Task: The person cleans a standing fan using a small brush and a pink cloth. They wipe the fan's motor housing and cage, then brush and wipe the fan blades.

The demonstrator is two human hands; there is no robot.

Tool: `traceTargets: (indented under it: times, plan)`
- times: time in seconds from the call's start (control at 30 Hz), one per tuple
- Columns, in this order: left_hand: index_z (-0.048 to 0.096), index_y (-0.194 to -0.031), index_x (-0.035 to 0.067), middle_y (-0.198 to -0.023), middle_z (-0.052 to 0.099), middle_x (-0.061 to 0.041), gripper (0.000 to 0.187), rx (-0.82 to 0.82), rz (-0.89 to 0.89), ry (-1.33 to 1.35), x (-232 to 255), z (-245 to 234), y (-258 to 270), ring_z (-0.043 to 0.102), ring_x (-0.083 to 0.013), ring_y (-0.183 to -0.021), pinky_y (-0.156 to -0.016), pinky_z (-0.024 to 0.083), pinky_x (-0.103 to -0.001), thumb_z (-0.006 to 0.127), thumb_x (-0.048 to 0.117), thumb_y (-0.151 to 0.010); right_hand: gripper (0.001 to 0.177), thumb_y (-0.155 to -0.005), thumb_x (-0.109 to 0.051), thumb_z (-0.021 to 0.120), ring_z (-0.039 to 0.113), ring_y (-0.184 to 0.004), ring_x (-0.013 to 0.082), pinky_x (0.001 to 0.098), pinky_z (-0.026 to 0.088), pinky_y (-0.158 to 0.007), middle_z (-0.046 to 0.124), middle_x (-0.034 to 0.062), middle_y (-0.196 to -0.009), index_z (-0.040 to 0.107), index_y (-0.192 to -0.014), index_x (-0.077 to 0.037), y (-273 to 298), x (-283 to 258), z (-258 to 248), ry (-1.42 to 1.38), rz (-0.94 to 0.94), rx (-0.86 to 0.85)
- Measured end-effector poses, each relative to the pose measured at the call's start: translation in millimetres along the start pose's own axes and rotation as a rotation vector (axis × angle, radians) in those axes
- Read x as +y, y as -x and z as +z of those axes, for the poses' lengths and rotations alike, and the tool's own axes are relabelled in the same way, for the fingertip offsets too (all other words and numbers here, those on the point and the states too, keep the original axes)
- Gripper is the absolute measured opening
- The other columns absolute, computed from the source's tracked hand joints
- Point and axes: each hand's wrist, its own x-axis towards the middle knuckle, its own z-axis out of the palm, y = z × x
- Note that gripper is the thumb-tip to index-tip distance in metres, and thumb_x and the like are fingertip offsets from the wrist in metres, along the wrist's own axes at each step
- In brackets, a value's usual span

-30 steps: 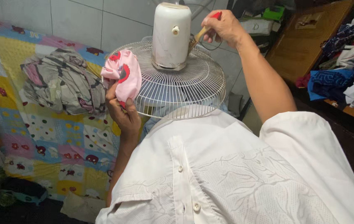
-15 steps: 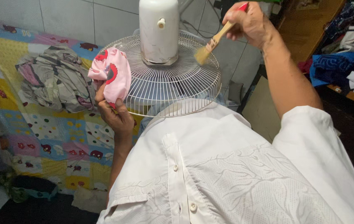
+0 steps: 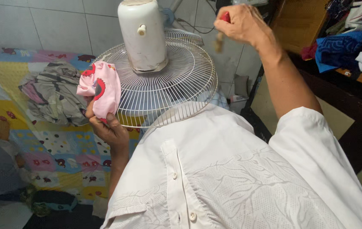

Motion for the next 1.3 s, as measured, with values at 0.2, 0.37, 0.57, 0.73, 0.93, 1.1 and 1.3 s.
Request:
traceTargets:
  times: [0.2, 0.37, 0.57, 0.73, 0.93, 1.1, 1.3]
  plan:
    - [0.039, -0.106, 0.001, -0.139, 0.053, -0.024, 0.030, -0.017, 0.031, -0.013, -3, 1, -3, 0.058, -0.0309, -0.125, -0.111, 0.045, -0.045, 0.042, 0.028, -0.117, 0.024, -0.100, -0.028, 0.065, 0.067, -0.065, 0.0123, 0.0276, 0.056, -0.060, 0.070, 0.0053, -0.076, 0.073, -0.099, -0.005, -37, -1, 19, -0.230, -0.004, 0.039]
    - [0.041, -0.104, 0.000, -0.133, 0.054, -0.022, 0.030, 0.018, -0.027, -0.014, -6, -1, 6, 0.057, -0.0298, -0.121, -0.103, 0.044, -0.041, 0.045, 0.028, -0.115, 0.024, -0.103, -0.031, 0.065, 0.067, -0.068, 0.0111, 0.0278, 0.049, -0.057, 0.073, 0.0046, -0.080, 0.070, -0.104, -0.007, -70, 8, 64, -0.817, -0.040, -0.111]
    - [0.042, -0.107, 0.000, -0.137, 0.055, -0.019, 0.030, 0.012, 0.042, 0.041, -9, 4, 1, 0.057, -0.0316, -0.124, -0.108, 0.044, -0.041, 0.043, 0.030, -0.115, 0.026, -0.102, -0.030, 0.066, 0.068, -0.068, 0.0109, 0.0297, 0.048, -0.057, 0.074, 0.0041, -0.081, 0.071, -0.110, -0.005, -112, 2, 83, -0.728, -0.041, -0.133]
    - [0.045, -0.111, -0.003, -0.139, 0.055, -0.023, 0.028, 0.035, -0.008, 0.001, 2, 4, -3, 0.057, -0.0348, -0.127, -0.114, 0.044, -0.044, 0.045, 0.025, -0.114, 0.027, -0.101, -0.027, 0.067, 0.068, -0.068, 0.0123, 0.0298, 0.054, -0.061, 0.073, 0.0073, -0.081, 0.073, -0.109, -0.003, -119, 4, 85, -0.349, -0.100, 0.007]
    - [0.047, -0.122, -0.009, -0.139, 0.055, -0.025, 0.032, 0.032, -0.050, 0.005, 12, 1, 5, 0.056, -0.0380, -0.131, -0.116, 0.041, -0.048, 0.045, 0.022, -0.111, 0.020, -0.105, -0.026, 0.072, 0.072, -0.072, 0.0163, 0.0314, 0.050, -0.063, 0.076, 0.0074, -0.086, 0.076, -0.110, -0.008, -102, 19, 96, -0.109, -0.204, 0.160]
    - [0.046, -0.120, -0.002, -0.139, 0.057, -0.024, 0.022, 0.100, 0.023, 0.071, -6, 9, 8, 0.060, -0.0361, -0.125, -0.114, 0.045, -0.047, 0.048, 0.019, -0.112, 0.021, -0.109, -0.024, 0.066, 0.065, -0.067, 0.0074, 0.0209, 0.047, -0.056, 0.071, 0.0025, -0.082, 0.071, -0.117, -0.005, -61, -17, 35, -0.678, 0.010, 0.094]
    - [0.037, -0.139, -0.006, -0.141, 0.048, -0.028, 0.039, 0.224, 0.002, 0.053, -25, 33, 22, 0.055, -0.0391, -0.127, -0.115, 0.042, -0.049, 0.048, 0.015, -0.108, 0.024, -0.112, -0.023, 0.069, 0.063, -0.071, 0.0074, 0.0218, 0.049, -0.059, 0.069, 0.0066, -0.085, 0.069, -0.121, -0.001, 3, -100, -13, -0.844, -0.457, -0.013]
